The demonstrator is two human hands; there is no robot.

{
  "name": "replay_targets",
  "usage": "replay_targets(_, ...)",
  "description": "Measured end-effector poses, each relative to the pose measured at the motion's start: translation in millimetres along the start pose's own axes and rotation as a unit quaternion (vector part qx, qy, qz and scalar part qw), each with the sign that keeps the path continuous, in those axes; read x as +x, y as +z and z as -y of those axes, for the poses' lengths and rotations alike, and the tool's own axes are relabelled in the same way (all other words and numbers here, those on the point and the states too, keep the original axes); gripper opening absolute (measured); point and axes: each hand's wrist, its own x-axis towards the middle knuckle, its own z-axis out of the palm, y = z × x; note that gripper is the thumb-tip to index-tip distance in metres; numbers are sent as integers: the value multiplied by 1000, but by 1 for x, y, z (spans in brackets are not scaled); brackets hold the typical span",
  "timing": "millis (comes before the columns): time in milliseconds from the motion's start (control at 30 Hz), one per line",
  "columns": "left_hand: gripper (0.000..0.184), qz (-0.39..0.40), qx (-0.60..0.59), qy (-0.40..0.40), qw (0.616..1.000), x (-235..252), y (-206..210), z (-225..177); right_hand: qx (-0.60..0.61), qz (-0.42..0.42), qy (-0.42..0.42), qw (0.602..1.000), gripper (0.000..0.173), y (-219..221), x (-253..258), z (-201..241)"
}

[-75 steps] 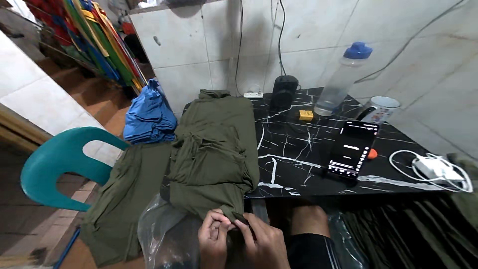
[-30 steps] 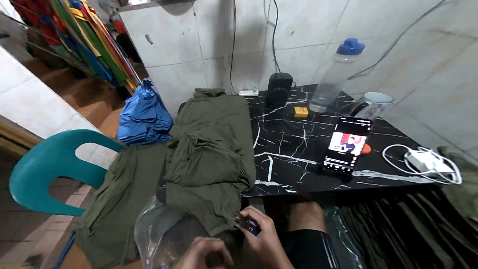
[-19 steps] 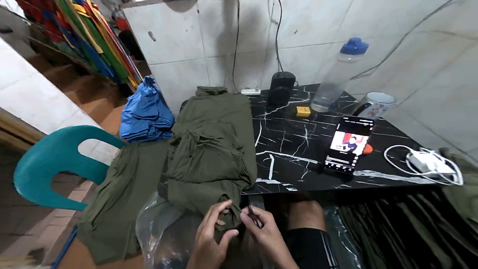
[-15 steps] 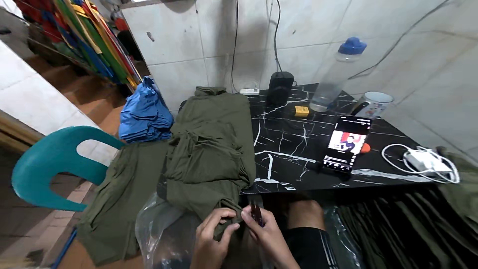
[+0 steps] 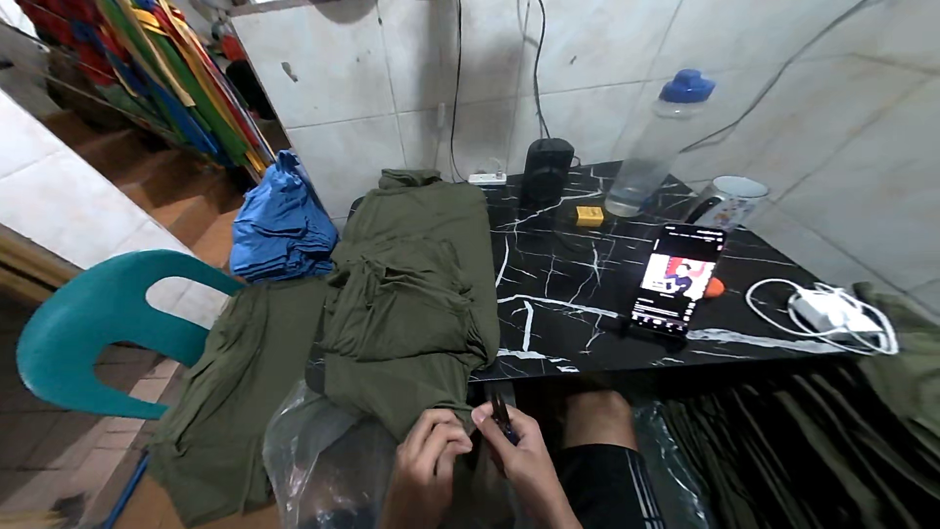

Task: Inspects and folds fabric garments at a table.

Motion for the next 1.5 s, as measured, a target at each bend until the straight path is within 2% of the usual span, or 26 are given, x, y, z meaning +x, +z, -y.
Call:
replay_targets(100,17,21,-110,-53,992,-1,-6,2,-81,-27,-77,993,16,2,0,-2)
replay_targets(200,16,4,-214,-120,969,-2,-9,-5,-160,-20,-164,973,19,6,3,-12)
replay_targets(267,14,-9,-248,-115,962,-2,-11,-4,-193,-19,-196,961,16,6,2,-11)
replay_targets(367,12,-41,-259,-104,959,-2,-12,0,-259,-37,-207,943,18,1,1,-6)
replay_targets(467,10,-68,-254,-123,957,-2,-15,-2,-345,-52,-217,912,39,-7,-4,7)
replay_targets(500,9,-75,-253,-128,956,-2,-15,-2,-367,-54,-228,900,41,-8,-6,10)
replay_targets(600,9,-90,-257,-139,952,-2,-14,-4,-427,-31,-267,863,38,-7,-11,18)
replay_targets(733,6,-101,-257,-145,950,-1,-12,-9,-482,14,-255,838,33,5,-18,23)
replay_targets(900,6,-88,-247,-130,956,-3,-6,-12,-524,-87,-256,807,33,19,-18,17)
replay_targets(967,7,-88,-245,-135,956,-4,-5,-13,-481,-134,-240,832,34,21,-17,18)
replay_targets(1033,7,-91,-251,-139,954,-4,-4,-14,-380,-142,-200,892,36,21,-14,16)
replay_targets(1100,6,-93,-257,-137,952,-4,-3,-17,-257,-91,-146,951,33,17,-7,8)
replay_targets(1167,7,-103,-253,-123,954,-5,-4,-19,-136,-30,-104,985,22,14,0,1)
replay_targets(1233,7,-99,-222,-105,964,-10,-7,-17,-34,-4,-75,997,14,9,6,-4)
replay_targets(1267,7,-52,-191,-100,975,-15,-12,-13,6,-1,-59,998,13,7,7,-6)
replay_targets(1300,8,37,-149,-104,983,-21,-20,-7,40,-1,-41,998,12,4,7,-6)
replay_targets(1333,13,150,-110,-118,975,-24,-29,-1,74,0,-15,997,11,2,7,-5)
replay_targets(1367,26,243,-89,-140,956,-26,-35,3,111,5,15,994,9,0,6,-4)
replay_targets(1400,34,279,-80,-155,944,-25,-38,5,139,10,42,989,8,-1,5,-4)
replay_targets(1433,30,257,-79,-156,950,-24,-39,4,154,16,59,986,7,-1,5,-3)
replay_targets(1500,14,122,-107,-130,978,-18,-34,0,163,23,74,984,6,-1,5,-4)
